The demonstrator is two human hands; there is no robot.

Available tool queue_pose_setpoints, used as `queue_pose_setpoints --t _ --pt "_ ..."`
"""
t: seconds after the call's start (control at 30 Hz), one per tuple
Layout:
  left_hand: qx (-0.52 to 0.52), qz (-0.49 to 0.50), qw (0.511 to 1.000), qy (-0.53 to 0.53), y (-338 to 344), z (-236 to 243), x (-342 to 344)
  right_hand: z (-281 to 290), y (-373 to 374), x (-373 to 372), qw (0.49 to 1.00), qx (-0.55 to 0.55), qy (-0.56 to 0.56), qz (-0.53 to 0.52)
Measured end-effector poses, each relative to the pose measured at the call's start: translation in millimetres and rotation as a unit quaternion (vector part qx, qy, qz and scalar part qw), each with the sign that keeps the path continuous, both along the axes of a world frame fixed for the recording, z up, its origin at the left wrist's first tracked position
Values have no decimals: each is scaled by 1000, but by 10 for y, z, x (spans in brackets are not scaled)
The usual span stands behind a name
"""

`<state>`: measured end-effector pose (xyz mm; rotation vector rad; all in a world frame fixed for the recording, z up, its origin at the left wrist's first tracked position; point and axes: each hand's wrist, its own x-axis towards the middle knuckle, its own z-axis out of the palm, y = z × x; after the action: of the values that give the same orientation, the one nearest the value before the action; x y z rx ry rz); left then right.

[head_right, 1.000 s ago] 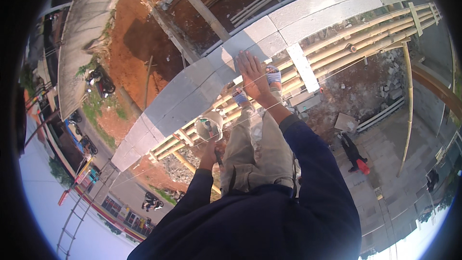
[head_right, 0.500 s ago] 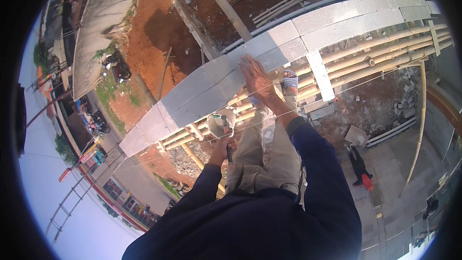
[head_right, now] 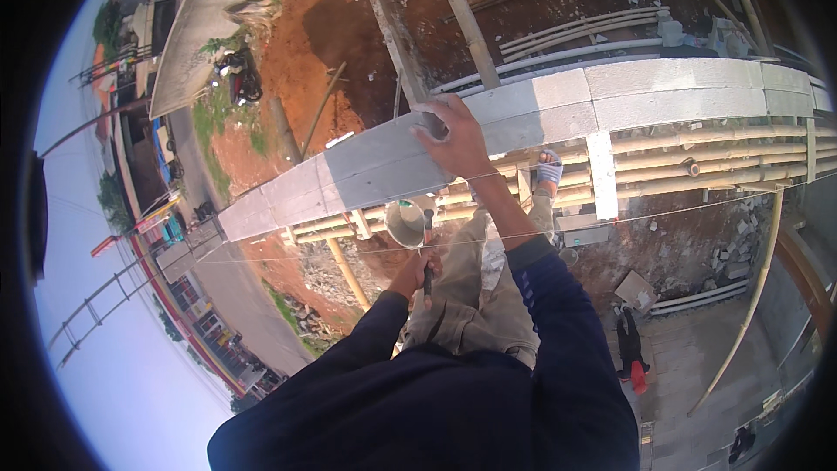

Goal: The person lays concrete blocks on a bamboo scaffold, applies mortar with a trowel, and taps blocks into place. The worker repeatedly scoops mortar, spreads it on the wall, places blocks, and adjusts them.

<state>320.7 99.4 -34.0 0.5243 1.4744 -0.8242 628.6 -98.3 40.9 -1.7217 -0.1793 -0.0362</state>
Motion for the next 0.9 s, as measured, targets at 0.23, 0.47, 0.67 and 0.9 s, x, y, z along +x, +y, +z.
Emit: queue_pose_setpoints --t 0.23,0.47,0.67,0.9 --pt "20 -12 1000 -4 -67 33 -16 23 3 48 999 -27 -19 15" --pt "33 5 999 -17 -24 27 -141 -2 -37 113 986 -155 -43 44" --pt "26 26 999 -24 19 -18 -245 126 -46 12 973 -209 -82 52" --pt "38 28 998 -43 48 68 -186 125 106 -103 982 -151 -105 42"
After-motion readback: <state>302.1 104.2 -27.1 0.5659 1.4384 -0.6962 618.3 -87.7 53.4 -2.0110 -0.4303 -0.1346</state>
